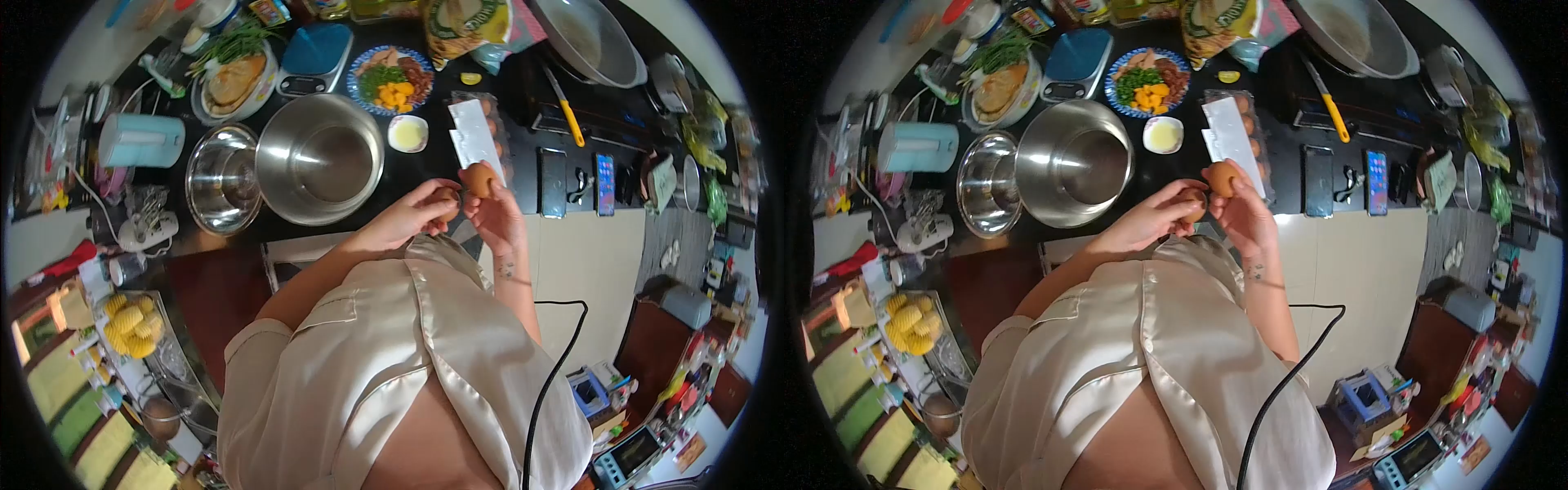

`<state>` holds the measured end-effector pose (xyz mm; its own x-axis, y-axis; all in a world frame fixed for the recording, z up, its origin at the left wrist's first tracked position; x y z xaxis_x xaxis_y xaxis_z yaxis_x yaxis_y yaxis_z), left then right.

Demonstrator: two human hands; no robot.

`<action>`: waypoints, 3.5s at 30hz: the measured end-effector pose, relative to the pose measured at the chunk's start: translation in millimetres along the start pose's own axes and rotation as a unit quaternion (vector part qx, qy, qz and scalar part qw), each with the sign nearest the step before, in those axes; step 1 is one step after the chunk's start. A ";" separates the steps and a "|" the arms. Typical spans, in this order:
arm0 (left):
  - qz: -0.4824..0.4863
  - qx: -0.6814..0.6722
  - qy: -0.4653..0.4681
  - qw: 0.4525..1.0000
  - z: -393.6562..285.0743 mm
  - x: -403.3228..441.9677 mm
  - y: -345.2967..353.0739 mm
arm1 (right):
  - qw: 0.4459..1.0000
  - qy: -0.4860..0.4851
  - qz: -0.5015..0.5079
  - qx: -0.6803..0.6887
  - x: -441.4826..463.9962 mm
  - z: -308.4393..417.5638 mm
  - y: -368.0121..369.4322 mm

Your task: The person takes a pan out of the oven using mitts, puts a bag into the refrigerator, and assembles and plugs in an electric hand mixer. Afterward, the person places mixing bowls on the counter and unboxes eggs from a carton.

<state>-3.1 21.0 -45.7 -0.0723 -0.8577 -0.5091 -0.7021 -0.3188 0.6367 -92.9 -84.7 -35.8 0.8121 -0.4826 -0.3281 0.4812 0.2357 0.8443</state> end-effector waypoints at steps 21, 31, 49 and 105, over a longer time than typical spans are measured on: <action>-0.163 -0.098 0.305 0.933 -86.4 -218.3 -111.4 | 0.985 0.040 0.111 -0.128 66.1 -94.2 157.2; -0.178 -0.082 0.279 0.940 -112.3 -263.6 -187.6 | 0.977 -0.083 0.067 -0.186 71.3 -133.2 166.3; -0.215 0.006 0.415 0.884 -156.6 -363.6 -231.6 | 0.967 -0.244 -0.036 0.069 15.8 -71.8 98.2; -0.130 -0.180 0.210 0.952 -107.7 -231.4 -207.1 | 0.602 -0.424 0.222 -0.640 67.2 -222.2 252.7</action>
<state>235.4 242.0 2.6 0.4126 -0.7930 -0.4482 -0.3641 -0.5945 0.7169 156.6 129.9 61.4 0.7553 -0.2620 0.6007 0.5794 0.6953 -0.4253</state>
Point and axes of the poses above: each hand's wrist, its own x-axis towards the middle knuckle, its own y-axis out of the palm, z = x × y, the point moved 5 cm from there along x, towards the middle knuckle, and after that the axes turned 8 degrees about -y, right-handed, at the moved point
